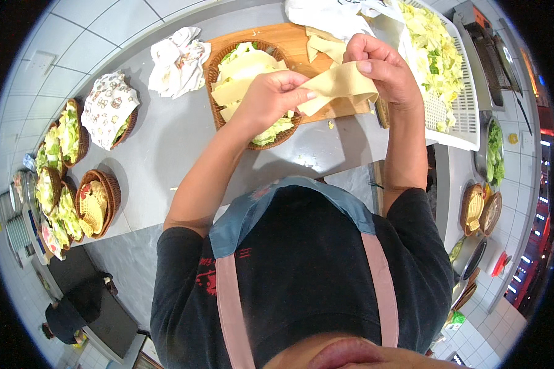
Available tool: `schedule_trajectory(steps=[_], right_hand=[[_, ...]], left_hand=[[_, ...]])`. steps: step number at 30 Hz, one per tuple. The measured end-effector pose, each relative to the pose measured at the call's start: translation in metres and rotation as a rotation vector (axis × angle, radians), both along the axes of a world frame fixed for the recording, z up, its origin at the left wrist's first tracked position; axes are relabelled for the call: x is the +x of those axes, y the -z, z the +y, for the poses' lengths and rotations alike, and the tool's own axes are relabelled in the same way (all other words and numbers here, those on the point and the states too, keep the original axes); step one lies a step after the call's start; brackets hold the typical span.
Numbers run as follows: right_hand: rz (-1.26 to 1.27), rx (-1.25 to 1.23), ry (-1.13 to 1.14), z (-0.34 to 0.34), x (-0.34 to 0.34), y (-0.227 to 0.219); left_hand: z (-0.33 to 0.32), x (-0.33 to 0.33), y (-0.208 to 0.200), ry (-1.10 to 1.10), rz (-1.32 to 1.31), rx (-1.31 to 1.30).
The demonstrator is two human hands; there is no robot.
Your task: The person assembles food items in small woven baskets. They place shredded cabbage and thin yellow slices into each basket, then cover them with patterned cloths. The process is repeated for multiple baskets on a tiled kitchen counter.
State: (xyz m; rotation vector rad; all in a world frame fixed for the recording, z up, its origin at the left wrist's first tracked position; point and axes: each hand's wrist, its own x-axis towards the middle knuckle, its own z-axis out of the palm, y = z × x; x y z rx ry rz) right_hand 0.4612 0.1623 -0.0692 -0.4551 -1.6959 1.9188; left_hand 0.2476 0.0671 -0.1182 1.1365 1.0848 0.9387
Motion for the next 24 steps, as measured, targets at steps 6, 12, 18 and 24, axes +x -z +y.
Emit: schedule_trajectory(steps=[6, 12, 18, 24], right_hand=[[-0.008, -0.092, 0.168, -0.001, 0.028, 0.002], [-0.446, 0.249, 0.331, 0.01, 0.062, 0.032], [-0.192, 0.295, 0.332, 0.002, 0.008, 0.046], [-0.196, -0.013, 0.149, -0.001, -0.003, 0.045]], left_hand=[[0.015, 0.009, -0.001, -0.139, 0.086, 0.102], [0.051, 0.011, -0.01, -0.181, 0.715, 0.874], [0.087, 0.029, -0.062, 0.353, 0.886, 0.736], [0.079, -0.021, -0.116, 0.301, 0.797, 0.404]])
